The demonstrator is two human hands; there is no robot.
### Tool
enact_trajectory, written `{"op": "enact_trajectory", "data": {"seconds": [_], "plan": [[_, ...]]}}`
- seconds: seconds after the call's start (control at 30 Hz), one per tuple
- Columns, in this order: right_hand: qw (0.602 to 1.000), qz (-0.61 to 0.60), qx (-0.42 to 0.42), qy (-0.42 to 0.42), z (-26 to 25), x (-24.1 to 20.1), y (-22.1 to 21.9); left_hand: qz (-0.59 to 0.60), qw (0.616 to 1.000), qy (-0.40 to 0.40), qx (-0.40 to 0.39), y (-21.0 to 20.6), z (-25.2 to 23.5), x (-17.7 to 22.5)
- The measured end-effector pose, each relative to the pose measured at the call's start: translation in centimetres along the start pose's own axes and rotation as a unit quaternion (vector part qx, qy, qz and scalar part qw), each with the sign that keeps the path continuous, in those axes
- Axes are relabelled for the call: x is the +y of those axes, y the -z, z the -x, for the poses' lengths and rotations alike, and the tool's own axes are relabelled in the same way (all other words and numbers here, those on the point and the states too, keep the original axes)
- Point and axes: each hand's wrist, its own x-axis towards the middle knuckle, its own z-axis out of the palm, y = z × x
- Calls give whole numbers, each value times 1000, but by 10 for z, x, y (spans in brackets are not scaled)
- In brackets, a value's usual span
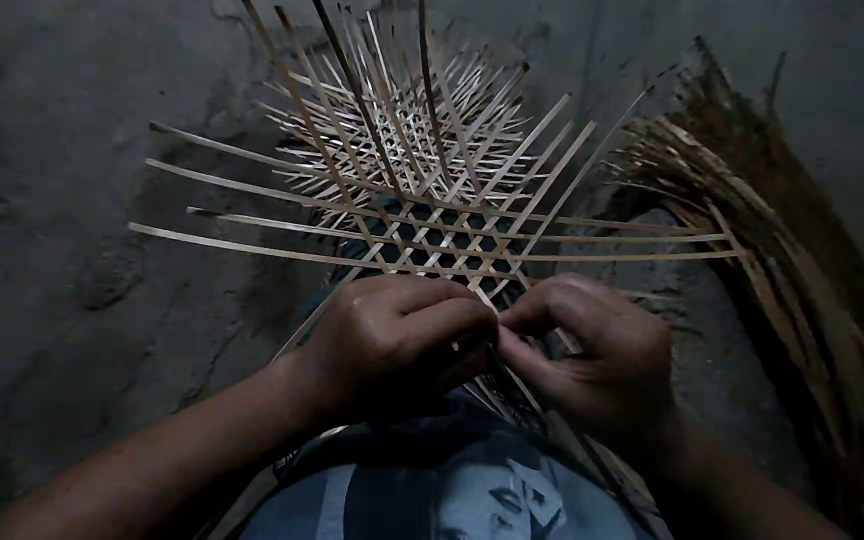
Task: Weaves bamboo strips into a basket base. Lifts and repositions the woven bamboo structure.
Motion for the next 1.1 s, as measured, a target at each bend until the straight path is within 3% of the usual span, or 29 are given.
{"op": "enact_trajectory", "data": {"seconds": [0.37,0.7,1.1], "plan": [[998,67,-20,5,1,0,-10,-76,997,-4,-18,-16,1,-5],[998,-54,3,-40,3,2,-8,169,980,101,7,-11,8,-15],[999,-9,4,-32,4,0,-8,102,993,52,15,-11,10,-11]]}}
